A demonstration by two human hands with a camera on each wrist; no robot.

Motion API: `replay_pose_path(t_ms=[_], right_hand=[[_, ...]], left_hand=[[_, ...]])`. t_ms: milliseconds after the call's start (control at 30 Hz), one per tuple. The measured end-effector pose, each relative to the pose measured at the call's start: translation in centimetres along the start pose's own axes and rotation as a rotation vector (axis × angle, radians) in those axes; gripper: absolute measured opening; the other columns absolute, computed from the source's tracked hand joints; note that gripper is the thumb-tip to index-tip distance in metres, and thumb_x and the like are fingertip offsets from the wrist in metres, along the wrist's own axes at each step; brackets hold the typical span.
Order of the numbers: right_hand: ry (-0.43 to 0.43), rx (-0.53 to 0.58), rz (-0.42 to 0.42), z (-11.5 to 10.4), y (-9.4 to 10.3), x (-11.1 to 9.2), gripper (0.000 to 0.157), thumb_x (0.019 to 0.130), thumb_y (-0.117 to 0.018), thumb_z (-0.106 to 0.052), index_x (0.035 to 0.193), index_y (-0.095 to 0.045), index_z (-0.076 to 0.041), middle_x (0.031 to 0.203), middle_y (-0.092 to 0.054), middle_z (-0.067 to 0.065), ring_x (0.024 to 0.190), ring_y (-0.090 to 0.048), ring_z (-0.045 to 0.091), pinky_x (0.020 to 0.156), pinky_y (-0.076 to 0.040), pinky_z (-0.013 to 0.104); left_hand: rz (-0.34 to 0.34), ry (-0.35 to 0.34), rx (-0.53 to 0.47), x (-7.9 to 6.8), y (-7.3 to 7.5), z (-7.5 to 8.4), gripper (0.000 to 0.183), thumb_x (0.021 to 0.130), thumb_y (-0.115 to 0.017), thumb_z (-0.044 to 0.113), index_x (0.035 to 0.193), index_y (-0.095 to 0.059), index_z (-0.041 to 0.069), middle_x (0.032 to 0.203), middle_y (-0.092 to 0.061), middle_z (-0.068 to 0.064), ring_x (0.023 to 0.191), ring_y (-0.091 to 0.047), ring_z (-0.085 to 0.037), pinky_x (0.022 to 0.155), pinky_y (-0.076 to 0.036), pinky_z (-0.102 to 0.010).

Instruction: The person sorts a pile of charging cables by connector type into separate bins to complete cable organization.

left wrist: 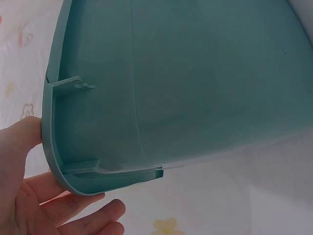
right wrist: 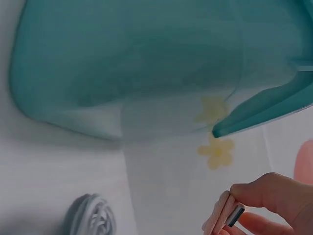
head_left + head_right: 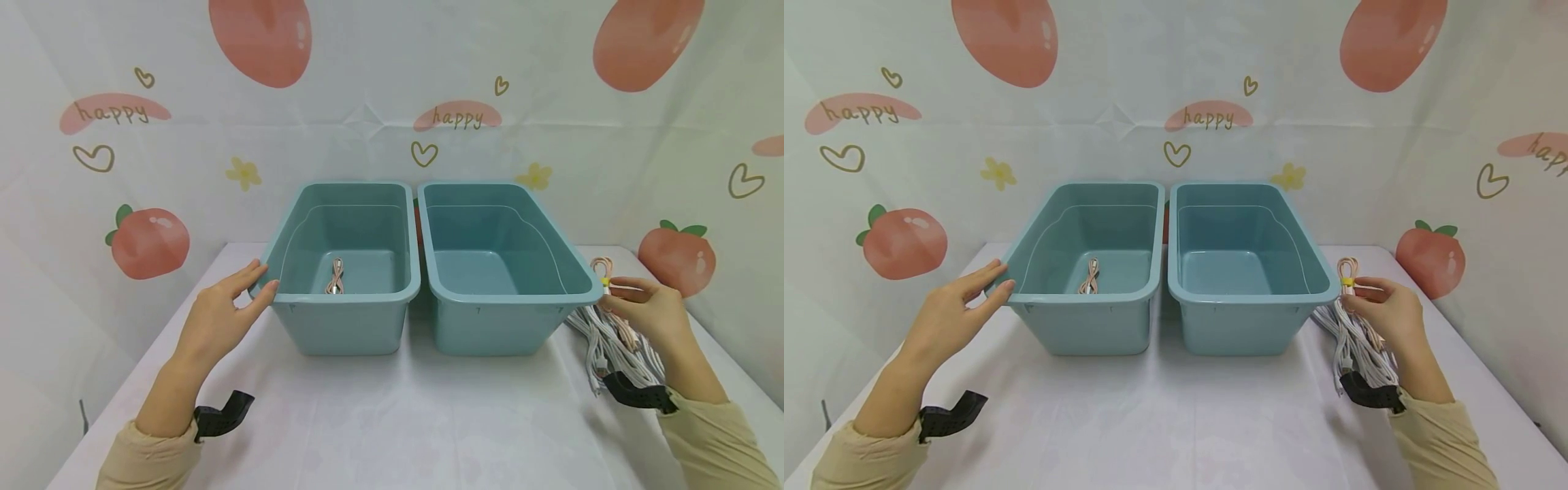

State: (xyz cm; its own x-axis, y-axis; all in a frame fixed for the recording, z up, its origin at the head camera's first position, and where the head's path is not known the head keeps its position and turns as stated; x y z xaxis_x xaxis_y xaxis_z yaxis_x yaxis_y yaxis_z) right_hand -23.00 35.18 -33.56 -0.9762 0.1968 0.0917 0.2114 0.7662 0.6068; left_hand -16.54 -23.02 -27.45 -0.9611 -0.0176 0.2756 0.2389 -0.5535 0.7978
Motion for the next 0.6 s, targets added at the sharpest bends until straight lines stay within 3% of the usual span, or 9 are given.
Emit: replay_pose_path(t_ms=[100,167,300,433,600], right_hand=[[0.000,0.046,0.030,-0.2,0.4,0.1,0.053,0.082,-0.071,-0.031,0.122,-0.056,0.000,0.074,-0.056,-0.034,0.063,-0.060,-0.013,0.055,-0.049,0.009],[0.030,0.015,0.030,-1.0,0.7,-0.1,0.057,0.083,-0.070,-0.030,0.124,-0.052,0.006,0.074,-0.053,-0.037,0.065,-0.057,-0.016,0.055,-0.047,0.008],[0.043,-0.037,0.039,-2.6,1.3,-0.8,0.055,0.084,-0.069,-0.031,0.122,-0.051,0.004,0.070,-0.048,-0.042,0.068,-0.050,-0.022,0.055,-0.041,0.005],[0.065,-0.017,0.062,-3.4,1.8,-0.9,0.049,0.084,-0.068,-0.028,0.121,-0.052,0.000,0.071,-0.048,-0.043,0.066,-0.051,-0.022,0.055,-0.042,0.003],[0.086,0.022,0.071,-4.4,2.3,-0.9,0.024,0.085,-0.068,-0.025,0.105,-0.056,-0.025,0.072,-0.051,-0.043,0.067,-0.052,-0.023,0.056,-0.043,0.002]], left_hand=[[0.001,-0.004,0.001,0.0,-0.1,-0.1,0.059,0.094,-0.047,0.049,0.140,-0.045,0.012,0.147,-0.040,-0.009,0.125,-0.045,-0.046,0.097,-0.040,-0.060],[0.001,-0.008,0.001,0.0,-0.1,-0.1,0.058,0.094,-0.047,0.048,0.139,-0.045,0.012,0.147,-0.040,-0.010,0.124,-0.046,-0.046,0.096,-0.039,-0.061],[0.004,-0.008,-0.001,0.0,-0.1,0.0,0.059,0.094,-0.046,0.049,0.139,-0.045,0.012,0.147,-0.041,-0.010,0.126,-0.045,-0.045,0.097,-0.040,-0.060],[0.003,-0.005,-0.002,0.0,0.0,0.0,0.059,0.093,-0.046,0.050,0.139,-0.045,0.013,0.147,-0.040,-0.009,0.126,-0.045,-0.044,0.097,-0.040,-0.060],[0.004,-0.007,-0.002,0.0,0.0,0.0,0.059,0.094,-0.046,0.049,0.139,-0.045,0.012,0.147,-0.040,-0.009,0.127,-0.044,-0.044,0.096,-0.040,-0.060]])
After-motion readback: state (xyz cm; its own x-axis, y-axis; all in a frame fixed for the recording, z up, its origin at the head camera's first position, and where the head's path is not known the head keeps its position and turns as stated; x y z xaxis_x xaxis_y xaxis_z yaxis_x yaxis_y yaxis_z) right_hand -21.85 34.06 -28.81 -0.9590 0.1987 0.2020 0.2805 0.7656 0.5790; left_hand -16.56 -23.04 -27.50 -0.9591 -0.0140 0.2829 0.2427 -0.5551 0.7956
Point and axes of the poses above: each hand's wrist, its own x-axis towards the middle knuckle, its own y-axis out of the back of the hand, z = x × y, the point moved 2 cm from there along x, towards the middle knuckle
